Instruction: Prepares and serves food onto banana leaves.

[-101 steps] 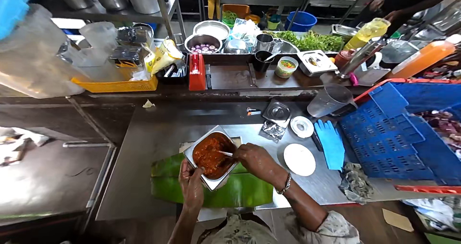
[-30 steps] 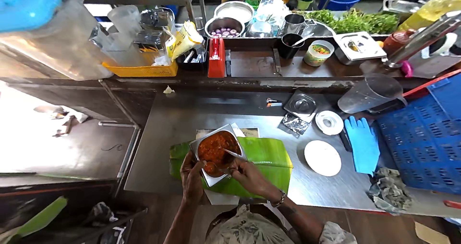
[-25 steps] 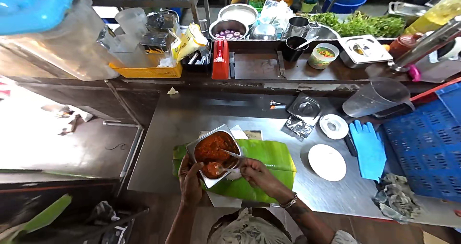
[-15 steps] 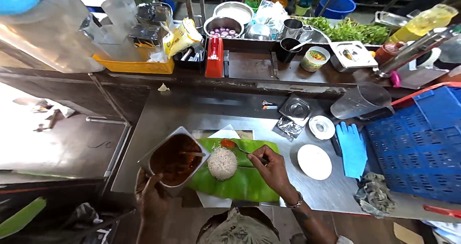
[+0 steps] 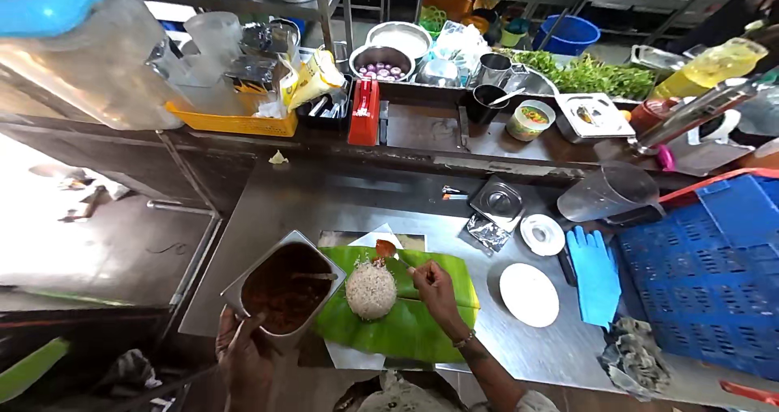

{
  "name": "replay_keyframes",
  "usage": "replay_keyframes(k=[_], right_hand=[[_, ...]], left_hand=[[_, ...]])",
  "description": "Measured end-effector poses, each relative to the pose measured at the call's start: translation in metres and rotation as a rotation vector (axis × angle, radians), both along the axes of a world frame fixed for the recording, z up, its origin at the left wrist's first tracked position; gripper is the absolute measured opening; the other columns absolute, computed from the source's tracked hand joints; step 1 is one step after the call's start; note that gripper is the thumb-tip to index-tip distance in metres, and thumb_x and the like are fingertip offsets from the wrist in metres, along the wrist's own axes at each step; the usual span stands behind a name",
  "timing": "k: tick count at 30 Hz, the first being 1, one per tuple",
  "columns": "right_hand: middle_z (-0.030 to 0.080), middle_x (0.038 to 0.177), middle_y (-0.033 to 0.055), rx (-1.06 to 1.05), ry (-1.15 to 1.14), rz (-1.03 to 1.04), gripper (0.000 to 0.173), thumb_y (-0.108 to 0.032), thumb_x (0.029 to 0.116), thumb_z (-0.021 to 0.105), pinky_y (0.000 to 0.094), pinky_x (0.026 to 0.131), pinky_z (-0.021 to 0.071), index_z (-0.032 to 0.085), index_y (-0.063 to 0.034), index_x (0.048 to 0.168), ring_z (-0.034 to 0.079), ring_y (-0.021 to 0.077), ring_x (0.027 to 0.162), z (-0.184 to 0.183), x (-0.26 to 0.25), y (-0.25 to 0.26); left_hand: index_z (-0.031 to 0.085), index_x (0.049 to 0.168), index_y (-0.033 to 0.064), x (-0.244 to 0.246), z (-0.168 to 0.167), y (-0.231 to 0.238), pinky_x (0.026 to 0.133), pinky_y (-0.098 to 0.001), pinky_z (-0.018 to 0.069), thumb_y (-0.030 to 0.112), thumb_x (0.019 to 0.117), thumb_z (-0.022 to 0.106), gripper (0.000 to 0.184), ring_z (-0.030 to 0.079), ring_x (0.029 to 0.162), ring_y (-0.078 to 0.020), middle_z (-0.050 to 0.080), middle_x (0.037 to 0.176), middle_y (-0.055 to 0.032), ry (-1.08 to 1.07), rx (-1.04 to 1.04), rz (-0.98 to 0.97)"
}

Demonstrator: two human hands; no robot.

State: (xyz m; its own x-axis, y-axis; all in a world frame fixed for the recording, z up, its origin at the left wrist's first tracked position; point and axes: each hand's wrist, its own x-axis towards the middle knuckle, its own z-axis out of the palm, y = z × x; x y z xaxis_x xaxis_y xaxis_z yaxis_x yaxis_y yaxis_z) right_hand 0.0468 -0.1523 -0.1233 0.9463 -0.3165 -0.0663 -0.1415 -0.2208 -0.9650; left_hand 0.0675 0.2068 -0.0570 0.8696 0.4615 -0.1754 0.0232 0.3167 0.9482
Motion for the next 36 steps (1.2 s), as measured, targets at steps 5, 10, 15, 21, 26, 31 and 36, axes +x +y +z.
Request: replay_keyframes(k=[5, 10, 15, 21, 26, 31, 36], right_hand=[[0.068, 0.085, 0.0043, 0.204, 0.012, 0.245, 0.022, -0.027, 0.0993, 0.067, 0.031, 0.06, 0.0547, 0.068, -0.0053, 0.103, 0.064, 0.0145, 0.069, 0.075, 0.008, 0.023], [0.071, 0.095, 0.0092, 0.322, -0.011, 0.175, 0.051, -0.028, 0.1046, 0.06, 0.0369, 0.06, 0.0615, 0.047, -0.0078, 0.149, 0.07, 0.0223, 0.073, 0.121, 0.009, -0.017], [0.072, 0.095, 0.0124, 0.338, -0.025, -0.051, 0.035, -0.025, 0.1088, 0.048, 0.0366, 0.059, 0.0591, 0.06, -0.0014, 0.132, 0.068, 0.0225, 0.07, 0.104, -0.009, -0.111], [0.075, 0.094, 0.0055, 0.121, 0.069, -0.126, 0.029, -0.035, 0.1035, 0.06, 0.0364, 0.063, 0.0617, 0.069, -0.0082, 0.112, 0.071, 0.0187, 0.074, 0.075, -0.022, -0.196], [0.073, 0.086, -0.0022, -0.178, 0.031, -0.157, 0.025, -0.037, 0.098, 0.067, 0.0343, 0.069, 0.0617, 0.074, -0.0146, 0.106, 0.07, 0.011, 0.073, 0.069, 0.007, -0.261], [0.074, 0.094, -0.0006, -0.415, -0.034, -0.147, 0.031, -0.039, 0.0986, 0.065, 0.0362, 0.082, 0.0604, 0.073, -0.013, 0.113, 0.071, 0.0113, 0.085, 0.127, 0.113, -0.324], [0.071, 0.113, 0.0155, -0.827, -0.125, -0.164, 0.035, -0.036, 0.099, 0.067, 0.0543, 0.094, 0.0553, 0.072, -0.0086, 0.12, 0.068, 0.0323, 0.107, 0.191, 0.27, -0.368]], left_hand=[[0.048, 0.147, 0.0042, 0.019, 0.004, -0.066, 0.082, -0.0374, 0.0616, -0.004, 0.084, 0.057, 0.064, 0.068, 0.105, -0.0184, 0.065, 0.128, -0.0113, 0.031, -0.1, -0.09], [0.048, 0.145, 0.0076, 0.071, 0.035, -0.167, 0.076, -0.0392, 0.0622, -0.004, 0.0905, 0.055, 0.056, 0.07, 0.098, -0.0206, 0.067, 0.122, -0.0134, 0.033, -0.283, -0.205], [0.047, 0.141, 0.0117, 0.158, 0.074, -0.284, 0.072, -0.0395, 0.0599, -0.005, 0.0952, 0.053, 0.049, 0.067, 0.094, -0.0216, 0.063, 0.118, -0.0118, -0.131, -0.358, -0.298], [0.042, 0.139, 0.0156, 0.281, 0.072, -0.392, 0.063, -0.0393, 0.0573, -0.004, 0.0955, 0.058, 0.051, 0.062, 0.079, -0.0211, 0.057, 0.107, -0.011, -0.145, -0.363, -0.207], [0.02, 0.159, 0.0175, 0.315, 0.042, -0.408, 0.077, -0.0511, 0.0616, 0.0, 0.0989, 0.061, 0.074, 0.069, 0.098, -0.0357, 0.053, 0.136, -0.0244, -0.124, -0.299, -0.24], [0.032, 0.156, 0.0101, 0.257, 0.036, -0.393, 0.08, -0.0489, 0.0608, 0.018, 0.1048, 0.055, 0.056, 0.069, 0.101, -0.0316, 0.057, 0.134, -0.0202, 0.024, -0.105, -0.471], [0.053, 0.141, 0.0044, 0.201, 0.025, -0.406, 0.075, -0.0451, 0.0616, 0.016, 0.1066, 0.052, 0.036, 0.071, 0.094, -0.0281, 0.067, 0.118, -0.0157, 0.219, -0.096, -0.714]])
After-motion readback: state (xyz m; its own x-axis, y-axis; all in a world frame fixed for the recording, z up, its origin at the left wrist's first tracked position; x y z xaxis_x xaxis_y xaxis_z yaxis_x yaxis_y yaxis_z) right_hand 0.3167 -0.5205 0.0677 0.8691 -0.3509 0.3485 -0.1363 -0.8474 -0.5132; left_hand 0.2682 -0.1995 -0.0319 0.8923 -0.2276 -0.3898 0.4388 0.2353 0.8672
